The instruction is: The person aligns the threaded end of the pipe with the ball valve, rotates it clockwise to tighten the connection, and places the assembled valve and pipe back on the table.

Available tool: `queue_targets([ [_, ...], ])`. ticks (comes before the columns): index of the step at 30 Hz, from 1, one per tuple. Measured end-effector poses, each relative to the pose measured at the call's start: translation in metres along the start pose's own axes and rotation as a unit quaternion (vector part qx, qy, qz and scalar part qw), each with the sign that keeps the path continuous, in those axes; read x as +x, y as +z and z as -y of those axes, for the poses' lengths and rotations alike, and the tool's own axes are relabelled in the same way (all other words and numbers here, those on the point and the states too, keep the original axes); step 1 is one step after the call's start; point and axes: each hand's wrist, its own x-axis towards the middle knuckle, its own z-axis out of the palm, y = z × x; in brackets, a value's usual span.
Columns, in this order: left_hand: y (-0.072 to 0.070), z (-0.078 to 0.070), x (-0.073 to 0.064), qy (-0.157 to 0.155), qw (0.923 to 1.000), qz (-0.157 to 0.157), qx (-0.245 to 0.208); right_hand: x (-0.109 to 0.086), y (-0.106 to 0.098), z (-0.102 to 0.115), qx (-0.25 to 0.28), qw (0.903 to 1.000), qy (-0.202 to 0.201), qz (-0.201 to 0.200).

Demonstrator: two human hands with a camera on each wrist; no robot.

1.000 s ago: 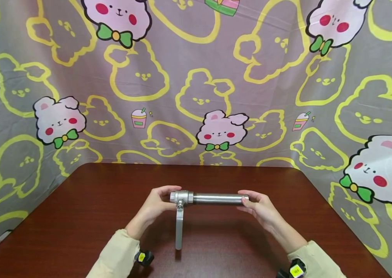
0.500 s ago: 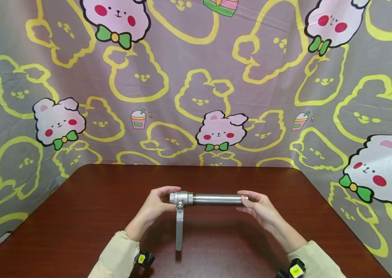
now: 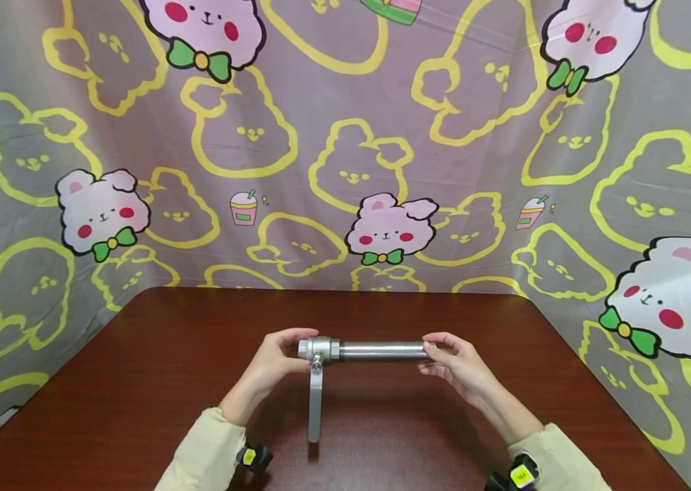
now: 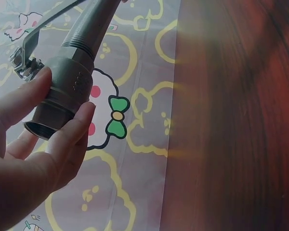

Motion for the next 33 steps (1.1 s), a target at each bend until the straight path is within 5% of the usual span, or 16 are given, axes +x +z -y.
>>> queue_targets([
  [10, -0.0004, 0.0002, 0.0017, -0.024, 0.9991, -0.012, -0.033, 0.0004, -0.0039, 0.0007, 0.035, 0.9965, -0.031, 0.07],
  [24, -0.0007, -0.0012, 0.0015, -0.028, 0.9984, -0.012, -0.048, 0.0007, -0.0059, -0.0019, -0.024, 0.9981, -0.031, 0.049],
  [33, 0.0002, -0.0006, -0.0004, -0.01, 0.9991, -0.005, -0.042, 0.0012, -0.0053, -0.0044, -0.093, 0.9953, 0.026, 0.0],
])
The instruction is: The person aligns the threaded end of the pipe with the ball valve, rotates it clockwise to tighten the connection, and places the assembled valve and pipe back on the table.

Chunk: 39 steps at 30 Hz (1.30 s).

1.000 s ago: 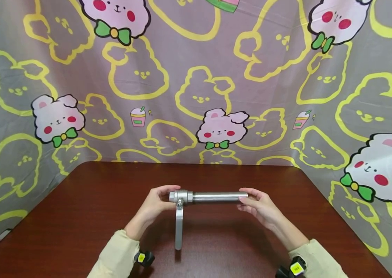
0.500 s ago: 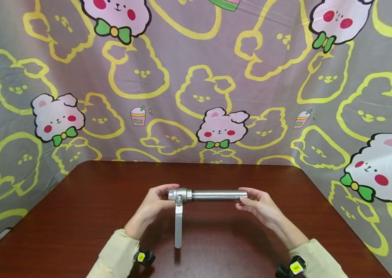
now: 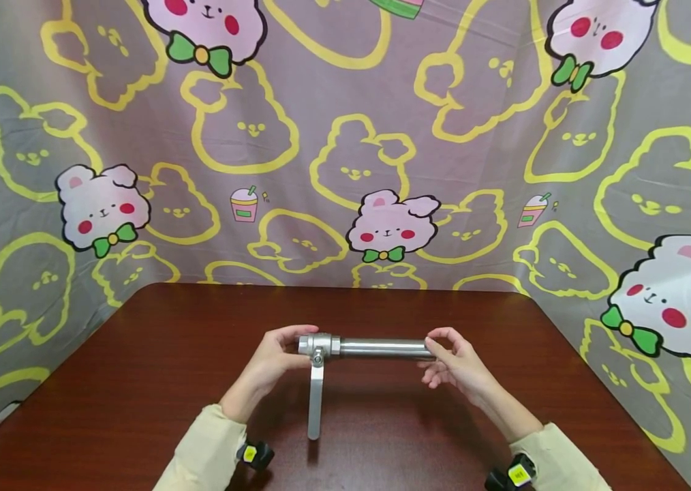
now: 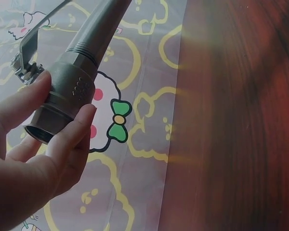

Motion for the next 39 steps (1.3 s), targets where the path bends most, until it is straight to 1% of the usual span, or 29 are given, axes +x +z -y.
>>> queue_targets([
  [4, 0.0, 0.0, 0.0, -0.002, 1.0, 0.0, 0.003, 0.001, 0.002, 0.002, -0.013, 0.9994, 0.022, -0.025],
  [7, 0.001, 0.0, 0.0, -0.006, 1.0, 0.001, 0.003, 0.001, 0.003, 0.005, -0.019, 0.999, 0.028, -0.029],
  [10, 0.001, 0.0, 0.0, -0.014, 0.9999, -0.005, 0.0, 0.0, 0.002, 0.008, -0.002, 0.9997, 0.023, -0.009],
  [14, 0.001, -0.001, -0.001, -0.023, 0.9996, -0.013, -0.007, -0.002, -0.003, 0.008, 0.024, 0.9986, -0.003, 0.046],
  [16, 0.001, -0.002, -0.002, -0.024, 0.9996, -0.013, -0.011, -0.002, -0.005, 0.007, 0.022, 0.9971, -0.021, 0.07],
  [18, 0.002, -0.002, -0.002, -0.022, 0.9996, -0.011, -0.013, -0.003, -0.008, 0.006, 0.013, 0.9958, -0.036, 0.083],
  [21, 0.001, -0.003, -0.002, -0.017, 0.9997, -0.007, -0.015, -0.003, -0.01, 0.004, -0.017, 0.9955, -0.056, 0.074],
  [25, 0.0, -0.003, -0.002, -0.012, 0.9998, 0.0, -0.013, -0.001, -0.011, 0.002, -0.05, 0.995, -0.074, 0.044],
  [29, 0.0, -0.003, -0.002, -0.015, 0.9999, 0.002, -0.006, 0.0, -0.012, 0.001, -0.053, 0.9944, -0.086, 0.031],
  [33, 0.0, -0.004, -0.003, -0.016, 0.9999, 0.0, -0.004, 0.0, -0.014, 0.001, -0.045, 0.9938, -0.096, 0.034],
  [35, 0.0, -0.004, -0.003, -0.015, 0.9999, 0.0, -0.005, 0.0, -0.014, 0.001, -0.042, 0.9944, -0.09, 0.034],
  [39, 0.001, -0.004, -0.003, -0.013, 0.9999, 0.006, -0.006, -0.001, -0.011, 0.003, -0.054, 0.9968, -0.056, 0.015],
])
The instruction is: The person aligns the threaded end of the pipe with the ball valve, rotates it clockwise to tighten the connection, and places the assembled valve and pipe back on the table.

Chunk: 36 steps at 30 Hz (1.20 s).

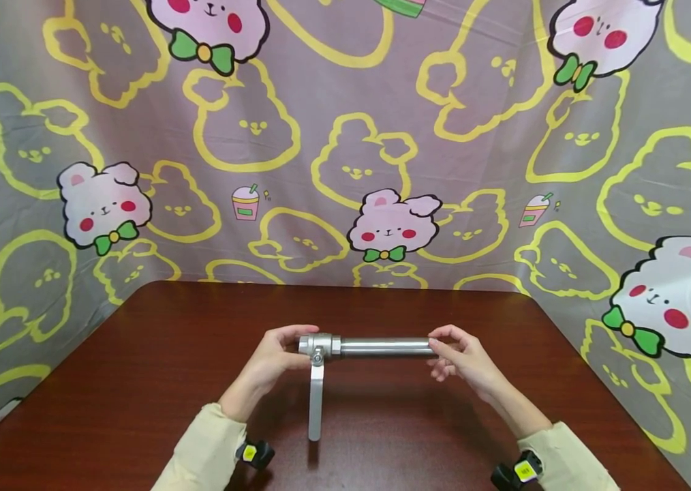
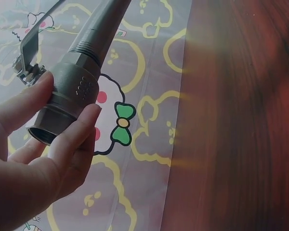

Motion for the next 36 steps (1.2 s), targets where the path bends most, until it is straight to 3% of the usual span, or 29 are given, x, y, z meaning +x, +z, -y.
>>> queue_targets([
  [6, 0.001, 0.0, 0.0, -0.007, 1.0, 0.002, -0.001, 0.002, 0.005, 0.003, -0.022, 0.9974, 0.057, -0.039],
  [9, 0.001, 0.0, 0.0, -0.009, 1.0, 0.002, -0.004, 0.002, 0.005, 0.004, -0.025, 0.9968, 0.063, -0.042],
  [17, -0.001, 0.002, 0.001, -0.026, 0.9996, -0.009, -0.007, 0.0, -0.004, 0.0, -0.013, 0.9977, -0.017, 0.065],
  [21, -0.002, 0.002, 0.002, -0.03, 0.9994, -0.007, -0.014, 0.001, -0.008, -0.004, 0.003, 0.9941, -0.053, 0.095],
  [26, -0.001, 0.0, 0.002, -0.031, 0.9994, -0.005, -0.014, 0.002, -0.009, -0.006, 0.013, 0.9925, -0.072, 0.098],
  [36, -0.001, -0.001, 0.0, -0.033, 0.9992, -0.009, -0.018, 0.002, -0.008, -0.006, 0.001, 0.9965, -0.039, 0.073],
])
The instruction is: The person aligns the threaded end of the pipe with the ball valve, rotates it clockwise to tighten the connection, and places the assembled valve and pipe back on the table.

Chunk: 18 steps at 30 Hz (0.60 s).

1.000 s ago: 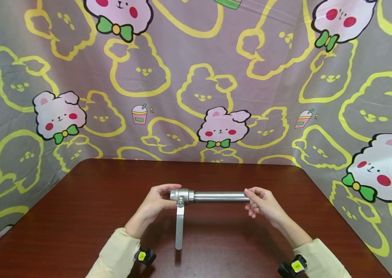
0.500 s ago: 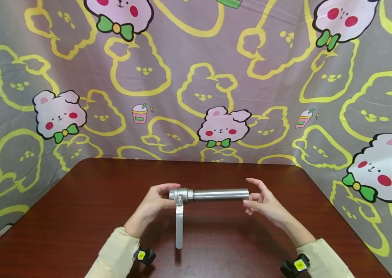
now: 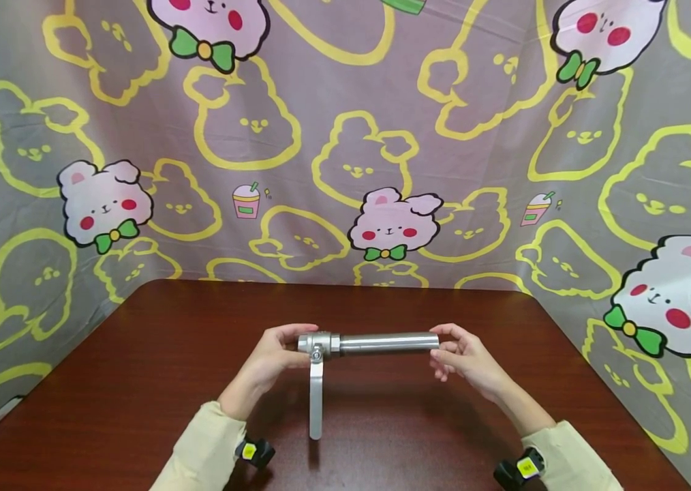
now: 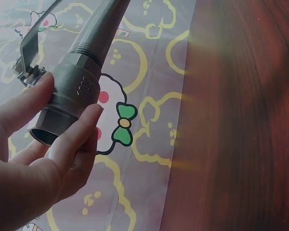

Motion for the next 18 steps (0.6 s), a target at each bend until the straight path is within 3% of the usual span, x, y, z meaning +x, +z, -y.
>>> queue_targets([
  [13, 0.0001, 0.0007, 0.0005, -0.001, 0.9999, 0.011, 0.002, -0.0005, -0.0021, -0.0001, -0.037, 0.9981, -0.039, -0.032],
  [18, 0.0011, 0.0012, 0.0016, 0.006, 0.9999, 0.013, 0.006, -0.0003, 0.0009, -0.0019, -0.02, 0.999, -0.019, -0.036],
])
